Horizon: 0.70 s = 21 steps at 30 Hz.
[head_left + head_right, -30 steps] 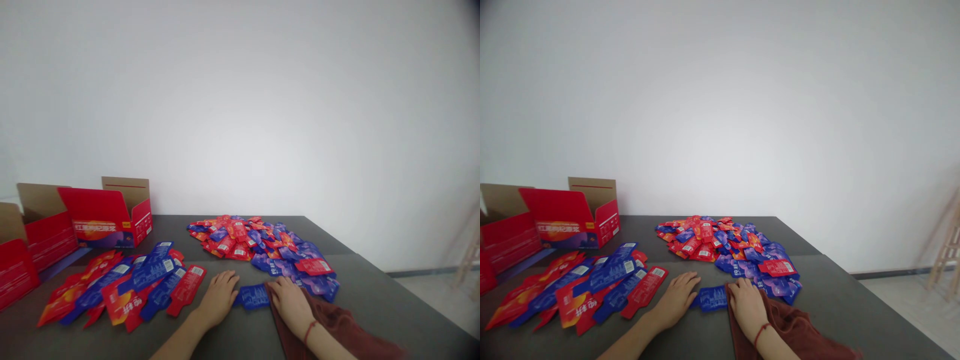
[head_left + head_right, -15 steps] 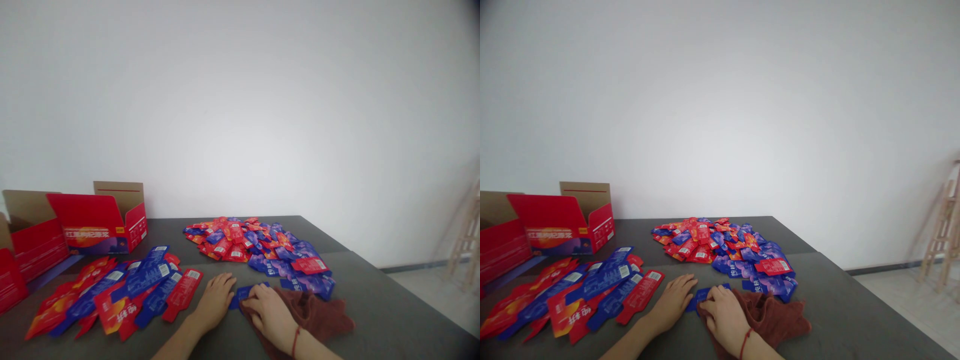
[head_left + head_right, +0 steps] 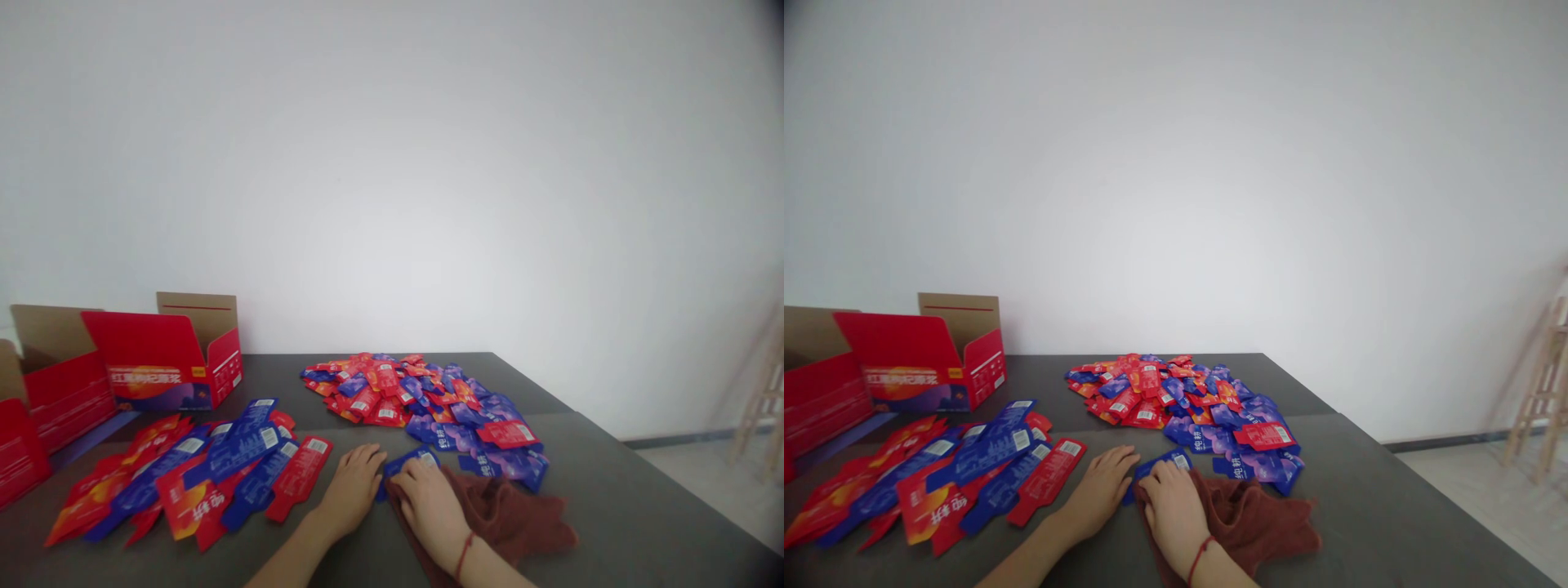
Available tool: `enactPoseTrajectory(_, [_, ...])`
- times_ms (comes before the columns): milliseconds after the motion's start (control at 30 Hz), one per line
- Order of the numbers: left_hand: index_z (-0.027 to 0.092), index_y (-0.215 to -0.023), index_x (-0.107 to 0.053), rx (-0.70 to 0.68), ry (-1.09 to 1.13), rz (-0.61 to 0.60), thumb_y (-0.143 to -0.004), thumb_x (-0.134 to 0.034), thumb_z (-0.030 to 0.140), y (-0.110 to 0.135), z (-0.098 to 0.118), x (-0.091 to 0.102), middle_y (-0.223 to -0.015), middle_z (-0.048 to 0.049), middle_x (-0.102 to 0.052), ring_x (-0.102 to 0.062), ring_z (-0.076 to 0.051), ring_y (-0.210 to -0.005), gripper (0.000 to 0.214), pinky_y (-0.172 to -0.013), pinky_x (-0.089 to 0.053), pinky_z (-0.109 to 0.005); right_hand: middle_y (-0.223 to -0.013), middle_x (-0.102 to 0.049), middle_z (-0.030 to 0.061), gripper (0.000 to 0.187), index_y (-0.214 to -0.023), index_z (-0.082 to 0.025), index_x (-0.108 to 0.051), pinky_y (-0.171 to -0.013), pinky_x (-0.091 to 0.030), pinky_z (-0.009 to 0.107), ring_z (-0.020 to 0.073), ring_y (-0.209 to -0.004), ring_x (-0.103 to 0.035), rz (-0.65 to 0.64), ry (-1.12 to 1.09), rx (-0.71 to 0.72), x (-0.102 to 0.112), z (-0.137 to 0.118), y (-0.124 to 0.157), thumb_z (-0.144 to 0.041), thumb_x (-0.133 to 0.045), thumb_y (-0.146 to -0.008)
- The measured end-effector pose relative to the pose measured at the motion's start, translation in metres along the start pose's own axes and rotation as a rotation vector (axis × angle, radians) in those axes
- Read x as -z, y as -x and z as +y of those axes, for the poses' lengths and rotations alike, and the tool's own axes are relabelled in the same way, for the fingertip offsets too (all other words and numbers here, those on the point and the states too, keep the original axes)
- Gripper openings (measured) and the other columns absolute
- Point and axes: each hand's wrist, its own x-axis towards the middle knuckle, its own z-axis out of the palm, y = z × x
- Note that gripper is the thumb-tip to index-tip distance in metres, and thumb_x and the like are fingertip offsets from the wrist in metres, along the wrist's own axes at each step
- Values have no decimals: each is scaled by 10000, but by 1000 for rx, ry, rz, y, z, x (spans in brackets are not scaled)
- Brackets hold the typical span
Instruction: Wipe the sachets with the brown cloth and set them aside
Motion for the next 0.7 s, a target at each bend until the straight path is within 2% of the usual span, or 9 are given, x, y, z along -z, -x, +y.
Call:
enactPoseTrajectory(100, [221,-1303,-522,-7,10,3,-888,-400,148,0,-1,-1,-1400,-84,-492,-406,-228,-1305,438,-1069,-317,-433,-963,-623,19,191,-933,-251,-667,-794,-365,311,190,-929,-529,-43,79,12,-1,-3,-13,-197,-484,-931])
enactPoseTrajectory(267, [218,-1301,-529,-16,34,24,-896,-424,181,1,-1,-3,-1395,-76,-494,-401,-229,-1306,420,-1074,-306,-424,-982,-627,89,253,-955,-183,-673,-799,-370,337,230,-954,-544,-61,177,-188,15,43,-24,-148,-425,-926])
enactPoseTrajectory(333, [219,-1293,-538,-15,43,33,-893,-431,179,0,-3,-4,-1388,-73,-500,-407,-230,-1300,415,-1070,-309,-422,-964,-631,95,262,-933,-169,-674,-792,-374,334,227,-926,-557,-67,182,-215,19,55,-22,-150,-413,-927])
enactPoseTrajectory(400, [228,-1280,-549,-15,61,53,-880,-426,141,-2,-6,-4,-1373,-64,-515,-421,-224,-1286,427,-1061,-319,-418,-974,-633,82,240,-925,-181,-673,-800,-371,328,225,-935,-556,-79,187,-206,19,54,-16,-135,-438,-905])
enactPoseTrajectory(533, [224,-1172,-617,20,158,99,-889,-375,97,-3,-5,2,-1284,-54,-587,-485,-200,-1223,393,-1033,-359,-386,-988,-627,60,223,-940,-204,-663,-803,-363,337,234,-944,-544,-69,182,-166,12,35,0,-121,-466,-878])
enactPoseTrajectory(600, [210,-1150,-622,22,198,121,-920,-379,146,0,4,6,-1265,-59,-600,-499,-195,-1210,341,-1040,-359,-368,-973,-623,53,223,-932,-212,-660,-801,-364,333,225,-927,-545,-52,152,-159,10,31,4,-128,-458,-888])
enactPoseTrajectory(700, [205,-1246,-559,-88,219,89,-890,-525,259,6,27,9,-1326,-69,-559,-474,-223,-1239,362,-1077,-328,-383,-966,-619,44,232,-940,-222,-661,-815,-366,319,211,-930,-548,-31,92,-140,7,34,6,-127,-454,-895])
